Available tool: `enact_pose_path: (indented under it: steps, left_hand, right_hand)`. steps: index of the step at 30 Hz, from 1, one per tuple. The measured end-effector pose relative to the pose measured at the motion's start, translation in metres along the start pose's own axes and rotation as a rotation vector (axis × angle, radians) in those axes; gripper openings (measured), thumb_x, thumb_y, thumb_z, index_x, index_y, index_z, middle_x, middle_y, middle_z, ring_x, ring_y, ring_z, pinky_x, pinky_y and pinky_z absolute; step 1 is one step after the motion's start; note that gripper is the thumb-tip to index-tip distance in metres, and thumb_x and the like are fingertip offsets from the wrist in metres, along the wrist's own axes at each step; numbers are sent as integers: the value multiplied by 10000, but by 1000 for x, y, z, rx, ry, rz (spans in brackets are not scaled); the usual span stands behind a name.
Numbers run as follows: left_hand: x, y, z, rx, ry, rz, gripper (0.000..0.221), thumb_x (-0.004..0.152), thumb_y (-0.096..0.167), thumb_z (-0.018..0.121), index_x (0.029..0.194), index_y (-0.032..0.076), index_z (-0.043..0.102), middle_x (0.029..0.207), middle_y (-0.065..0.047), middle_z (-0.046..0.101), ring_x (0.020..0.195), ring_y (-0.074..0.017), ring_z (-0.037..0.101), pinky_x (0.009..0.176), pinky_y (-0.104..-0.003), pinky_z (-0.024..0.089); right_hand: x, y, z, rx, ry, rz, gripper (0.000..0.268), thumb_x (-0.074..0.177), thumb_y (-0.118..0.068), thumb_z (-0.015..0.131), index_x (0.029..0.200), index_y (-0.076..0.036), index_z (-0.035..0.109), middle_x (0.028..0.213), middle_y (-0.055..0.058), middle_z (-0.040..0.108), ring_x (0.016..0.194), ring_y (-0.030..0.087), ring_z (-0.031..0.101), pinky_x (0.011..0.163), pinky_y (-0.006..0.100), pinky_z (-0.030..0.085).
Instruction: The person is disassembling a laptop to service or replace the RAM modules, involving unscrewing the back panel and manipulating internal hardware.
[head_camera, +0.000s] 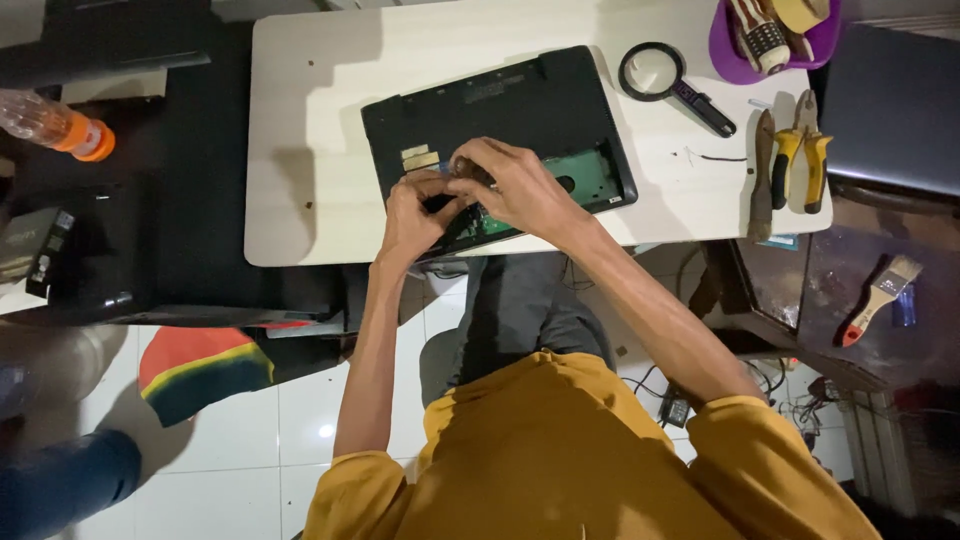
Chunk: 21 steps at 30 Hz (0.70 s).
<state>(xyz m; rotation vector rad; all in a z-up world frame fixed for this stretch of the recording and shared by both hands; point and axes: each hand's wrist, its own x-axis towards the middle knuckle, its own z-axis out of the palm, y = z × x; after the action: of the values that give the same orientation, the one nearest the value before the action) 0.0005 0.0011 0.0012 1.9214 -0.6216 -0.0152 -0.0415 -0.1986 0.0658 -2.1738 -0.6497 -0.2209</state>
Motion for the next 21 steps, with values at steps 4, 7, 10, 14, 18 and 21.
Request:
enact_pose_path:
  steps: [4,7,10,14,18,21]
  left_hand:
    - [-2,1,0,32,-4,-10,106,905,124,830,996,78,800,917,-163,769,920,-458,730,816,-548,553]
    - [-1,2,0,61,-13,-8,116,870,76,842,975,56,796,925,-168,769,895,-458,733,812,-564,561]
    - [0,10,-1,49,-18,0,128,893,44,800,1020,30,790,957,-198,766,938,-478,721,822,-580,552]
    - [1,8,-3,27,-22,27,115,898,47,805,1013,37,797,979,-191,769,953,-474,719,836,-571,558]
    - [0,-8,1,24,-9,45,114,894,85,836,1005,90,813,987,-156,774,972,-447,722,840,-534,566]
    - [0,-2,0,24,-16,31,89,913,102,825,999,81,811,979,-149,775,962,-439,725,850,-525,565]
  right_hand:
    - [-1,-1,-1,-8,-29,16,309,1070,-147,639,1314,23,555,1063,256,642,959,457,685,714,555,583]
    - [-3,2,-1,-13,-62,36,327,1069,-202,638,1303,17,577,1082,223,653,963,410,700,741,472,602]
    - [-5,8,4,18,-21,16,295,1055,-157,667,1277,20,589,1028,219,647,927,410,694,743,493,593]
    - [-4,9,6,17,12,-6,268,1044,-131,681,1258,5,592,1006,212,636,912,425,688,730,496,586]
    - [-5,14,9,23,27,-24,267,1018,-132,711,1214,12,602,992,221,639,904,444,682,702,481,579]
    - [-6,3,4,40,33,-4,240,1032,-71,674,1246,5,597,980,214,639,894,447,683,728,521,582]
